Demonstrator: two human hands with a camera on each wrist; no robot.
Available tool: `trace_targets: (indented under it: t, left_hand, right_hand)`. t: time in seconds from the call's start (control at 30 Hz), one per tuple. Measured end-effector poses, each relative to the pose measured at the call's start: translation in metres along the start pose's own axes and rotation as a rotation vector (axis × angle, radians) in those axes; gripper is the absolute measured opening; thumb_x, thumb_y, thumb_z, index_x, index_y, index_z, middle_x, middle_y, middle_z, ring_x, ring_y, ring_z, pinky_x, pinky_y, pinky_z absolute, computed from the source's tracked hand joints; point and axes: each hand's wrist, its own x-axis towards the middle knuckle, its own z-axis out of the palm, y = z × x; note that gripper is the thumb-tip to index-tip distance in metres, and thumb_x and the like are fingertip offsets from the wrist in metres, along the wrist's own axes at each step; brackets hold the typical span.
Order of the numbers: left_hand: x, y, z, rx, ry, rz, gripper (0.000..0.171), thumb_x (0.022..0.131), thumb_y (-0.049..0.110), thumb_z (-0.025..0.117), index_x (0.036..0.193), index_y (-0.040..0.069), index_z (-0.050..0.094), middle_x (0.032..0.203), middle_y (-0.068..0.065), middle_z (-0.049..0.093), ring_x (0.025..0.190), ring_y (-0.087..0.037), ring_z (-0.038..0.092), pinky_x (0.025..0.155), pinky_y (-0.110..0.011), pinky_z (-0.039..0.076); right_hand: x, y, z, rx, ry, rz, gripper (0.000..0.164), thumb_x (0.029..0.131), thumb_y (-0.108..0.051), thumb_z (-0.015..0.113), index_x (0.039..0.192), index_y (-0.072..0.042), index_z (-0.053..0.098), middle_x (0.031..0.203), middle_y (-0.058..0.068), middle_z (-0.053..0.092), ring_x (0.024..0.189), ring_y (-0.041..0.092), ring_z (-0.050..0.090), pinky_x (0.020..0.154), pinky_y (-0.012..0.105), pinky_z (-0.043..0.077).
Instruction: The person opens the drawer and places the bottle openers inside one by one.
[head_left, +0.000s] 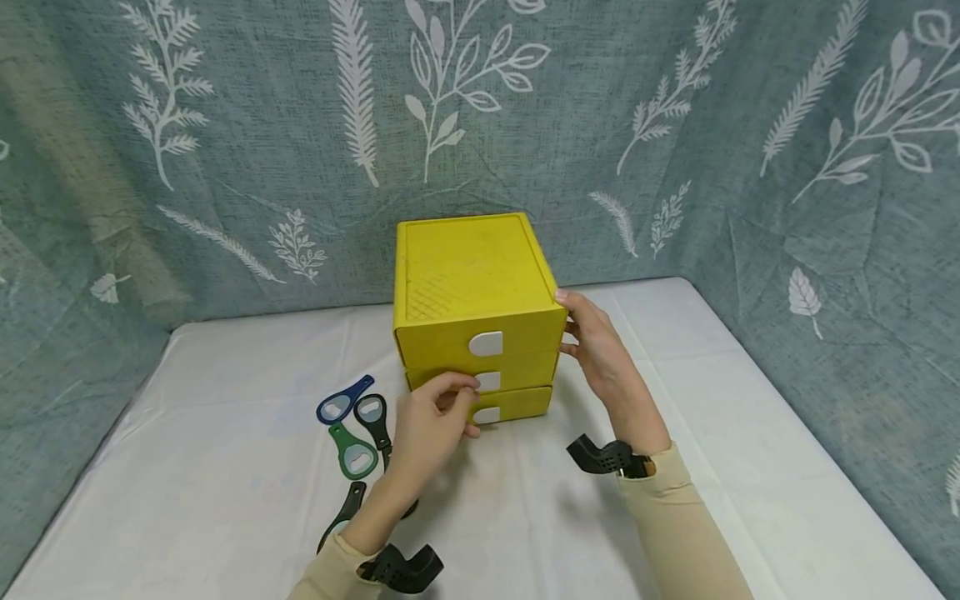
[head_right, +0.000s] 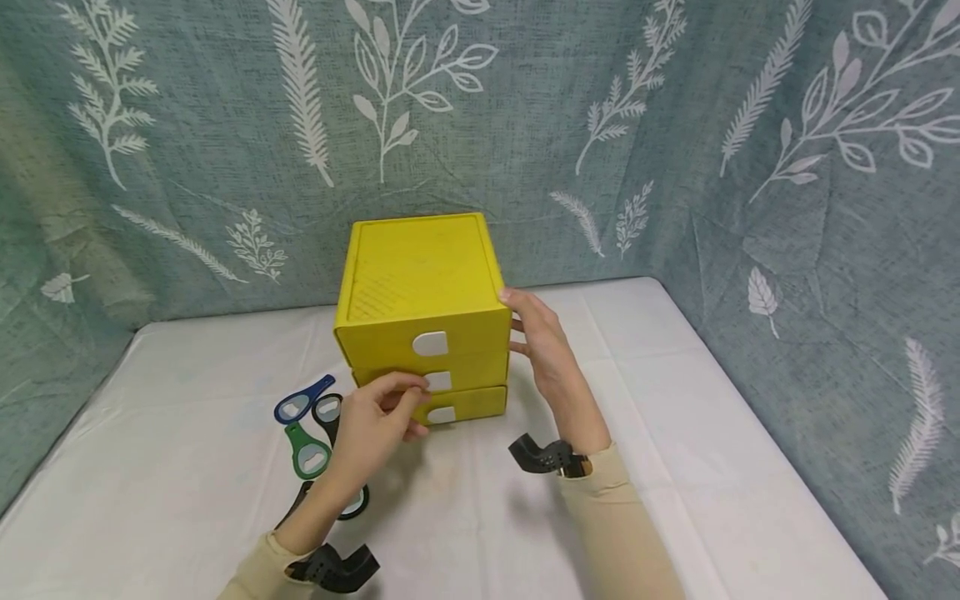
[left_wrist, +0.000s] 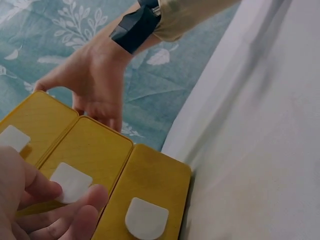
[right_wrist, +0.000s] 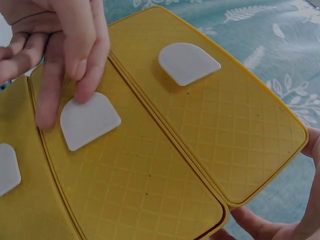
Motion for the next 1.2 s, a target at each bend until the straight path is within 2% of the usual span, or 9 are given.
trace_targets:
  t: [0.27, 0.43, 0.67, 0.73, 0.8, 0.9, 1.0, 1.1, 1.2]
  left_hand:
    - [0.000, -0.004, -0.001, -0.064, 0.025, 0.017, 0.015, 0.098, 0.007, 0.057, 0.099, 0.006, 0.072, 0.088, -0.010, 0.073, 0.052, -0.023, 0.066, 0.051, -0.036, 0.056]
    - [0.000, -0.005, -0.001, -0.082, 0.055, 0.015, 0.015, 0.099, 0.005, 0.056, 0.101, 0.007, 0.070, 0.084, -0.010, 0.073, 0.051, -0.027, 0.066, 0.051, -0.034, 0.056]
    - [0.001, -0.007, 0.002, 0.072, 0.078, 0.110, 0.012, 0.098, 0.012, 0.062, 0.103, 0.013, 0.073, 0.071, -0.004, 0.070, 0.051, -0.023, 0.066, 0.041, -0.028, 0.045]
    - [0.001, -0.007, 0.002, 0.083, 0.079, 0.126, 0.011, 0.096, 0.012, 0.065, 0.103, 0.014, 0.073, 0.070, -0.004, 0.069, 0.052, -0.023, 0.066, 0.042, -0.027, 0.045]
    - [0.001, -0.007, 0.001, 0.037, 0.068, 0.117, 0.011, 0.095, 0.009, 0.067, 0.104, 0.011, 0.074, 0.076, -0.007, 0.071, 0.054, -0.026, 0.067, 0.047, -0.026, 0.049]
    - [-0.002, 0.008, -0.003, -0.040, 0.041, 0.084, 0.014, 0.092, 0.001, 0.068, 0.105, 0.002, 0.073, 0.084, -0.015, 0.072, 0.057, -0.034, 0.067, 0.053, -0.027, 0.054]
    - [-0.003, 0.017, -0.005, -0.095, 0.015, 0.038, 0.016, 0.090, -0.005, 0.068, 0.106, -0.006, 0.070, 0.089, -0.022, 0.071, 0.059, -0.040, 0.066, 0.054, -0.035, 0.057]
    - [-0.001, 0.005, -0.003, -0.127, 0.013, 0.025, 0.016, 0.090, -0.002, 0.070, 0.106, -0.004, 0.071, 0.090, -0.021, 0.071, 0.058, -0.038, 0.067, 0.055, -0.041, 0.057]
    - [0.003, -0.011, 0.000, -0.138, 0.026, 0.024, 0.015, 0.091, 0.003, 0.071, 0.106, 0.002, 0.073, 0.090, -0.015, 0.073, 0.055, -0.032, 0.067, 0.054, -0.038, 0.057]
  right_hand:
    - [0.000, -0.001, 0.002, -0.010, -0.008, -0.008, 0.049, 0.093, -0.045, 0.055, 0.124, -0.007, 0.056, 0.114, 0.009, 0.053, 0.105, 0.027, 0.050, 0.082, 0.042, 0.039]
    - [0.000, -0.001, 0.003, -0.013, -0.018, -0.007, 0.049, 0.094, -0.044, 0.054, 0.125, -0.006, 0.055, 0.115, 0.010, 0.052, 0.106, 0.028, 0.049, 0.083, 0.043, 0.039]
    - [-0.001, -0.002, -0.001, -0.012, -0.021, -0.012, 0.050, 0.094, -0.045, 0.055, 0.126, -0.007, 0.055, 0.116, 0.010, 0.052, 0.106, 0.029, 0.049, 0.084, 0.044, 0.038]
    - [-0.001, -0.003, -0.001, -0.009, -0.028, -0.014, 0.049, 0.094, -0.045, 0.054, 0.126, -0.007, 0.055, 0.117, 0.010, 0.052, 0.106, 0.029, 0.049, 0.084, 0.044, 0.038]
    - [-0.001, -0.002, -0.001, -0.009, -0.033, -0.015, 0.048, 0.094, -0.045, 0.054, 0.125, -0.008, 0.055, 0.117, 0.010, 0.052, 0.107, 0.030, 0.049, 0.085, 0.044, 0.038]
    - [-0.001, -0.002, 0.000, -0.008, -0.038, -0.018, 0.047, 0.094, -0.044, 0.054, 0.124, -0.008, 0.056, 0.117, 0.010, 0.052, 0.108, 0.030, 0.048, 0.085, 0.045, 0.038]
    - [-0.001, -0.001, 0.001, -0.012, -0.035, -0.016, 0.046, 0.095, -0.044, 0.054, 0.122, -0.008, 0.057, 0.116, 0.010, 0.052, 0.108, 0.030, 0.048, 0.084, 0.045, 0.038]
    - [0.000, 0.000, 0.001, -0.015, -0.032, -0.013, 0.045, 0.095, -0.044, 0.054, 0.122, -0.008, 0.056, 0.116, 0.010, 0.052, 0.107, 0.029, 0.049, 0.085, 0.044, 0.038]
    - [-0.001, -0.001, 0.000, -0.016, -0.035, -0.013, 0.044, 0.095, -0.043, 0.053, 0.122, -0.008, 0.056, 0.116, 0.010, 0.052, 0.106, 0.029, 0.049, 0.085, 0.044, 0.037]
